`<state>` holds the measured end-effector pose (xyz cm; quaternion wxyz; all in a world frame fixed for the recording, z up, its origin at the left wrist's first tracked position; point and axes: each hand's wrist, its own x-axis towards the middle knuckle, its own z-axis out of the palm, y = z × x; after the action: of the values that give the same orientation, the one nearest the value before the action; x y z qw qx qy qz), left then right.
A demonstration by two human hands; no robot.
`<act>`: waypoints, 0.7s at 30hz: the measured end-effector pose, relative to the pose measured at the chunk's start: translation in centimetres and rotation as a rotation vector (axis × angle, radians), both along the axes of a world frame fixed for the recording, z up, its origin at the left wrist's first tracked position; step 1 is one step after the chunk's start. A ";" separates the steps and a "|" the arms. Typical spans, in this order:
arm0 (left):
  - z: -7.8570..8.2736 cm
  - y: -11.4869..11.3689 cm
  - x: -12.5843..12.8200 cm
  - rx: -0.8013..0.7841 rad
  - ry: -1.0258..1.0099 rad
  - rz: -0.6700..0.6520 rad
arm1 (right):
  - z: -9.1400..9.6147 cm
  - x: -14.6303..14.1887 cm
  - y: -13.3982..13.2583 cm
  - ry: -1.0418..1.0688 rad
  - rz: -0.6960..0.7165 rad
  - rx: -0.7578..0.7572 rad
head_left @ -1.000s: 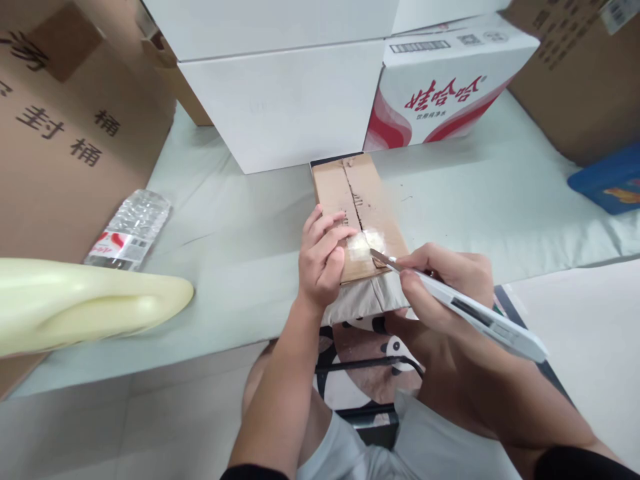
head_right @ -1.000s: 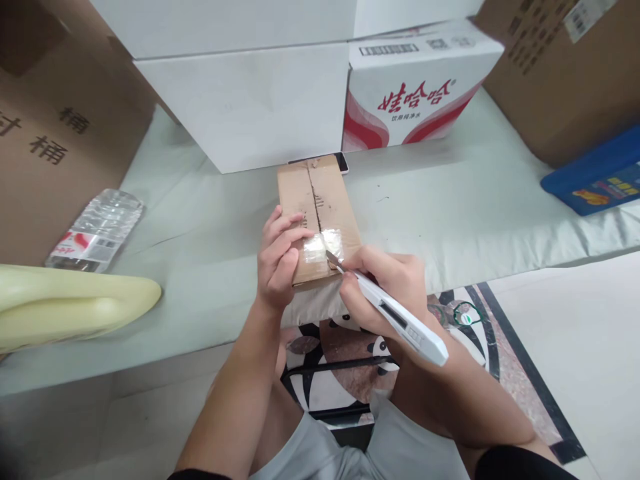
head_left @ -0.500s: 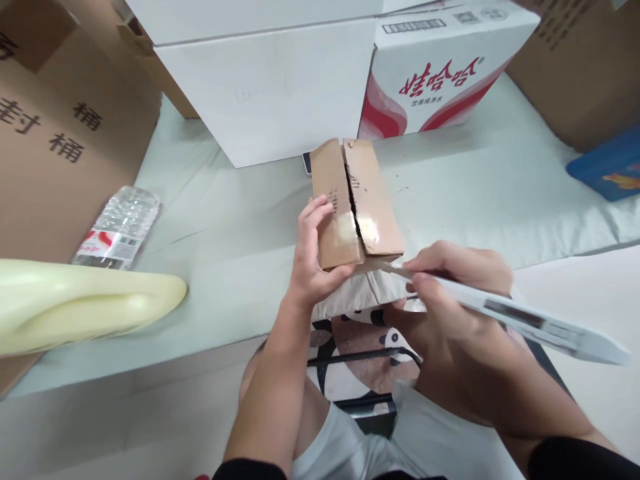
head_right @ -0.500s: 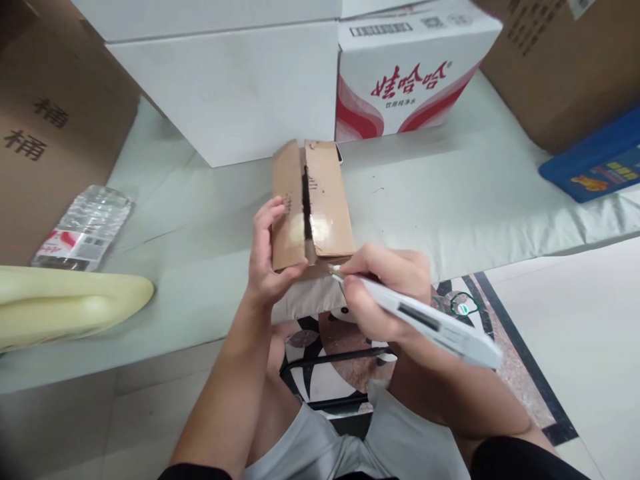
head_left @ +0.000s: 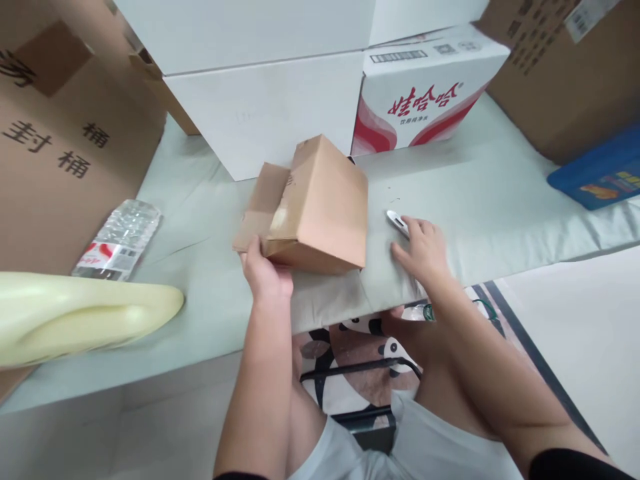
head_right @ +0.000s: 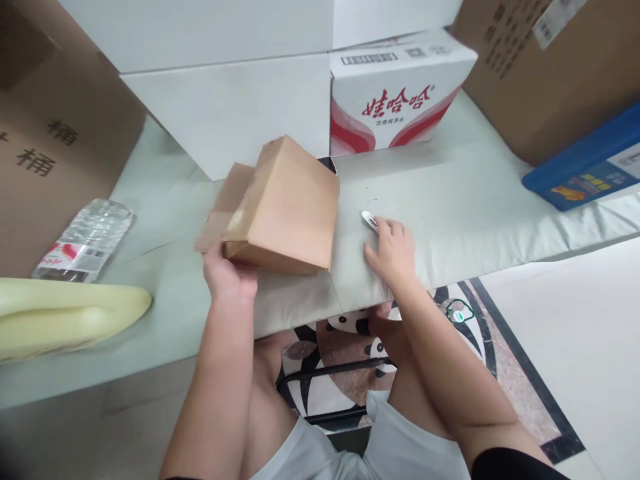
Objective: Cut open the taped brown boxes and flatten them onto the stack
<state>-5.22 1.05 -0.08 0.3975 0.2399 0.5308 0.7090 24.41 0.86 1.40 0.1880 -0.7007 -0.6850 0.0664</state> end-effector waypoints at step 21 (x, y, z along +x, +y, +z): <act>2.2 -1.1 0.1 -0.050 0.547 -0.239 | -0.4 -3.2 -1.5 0.835 0.276 -0.001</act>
<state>-5.09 -0.02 2.13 0.3260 0.4730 0.6034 0.5531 21.20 -0.60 0.97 0.4376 -0.5161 -0.6373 0.3688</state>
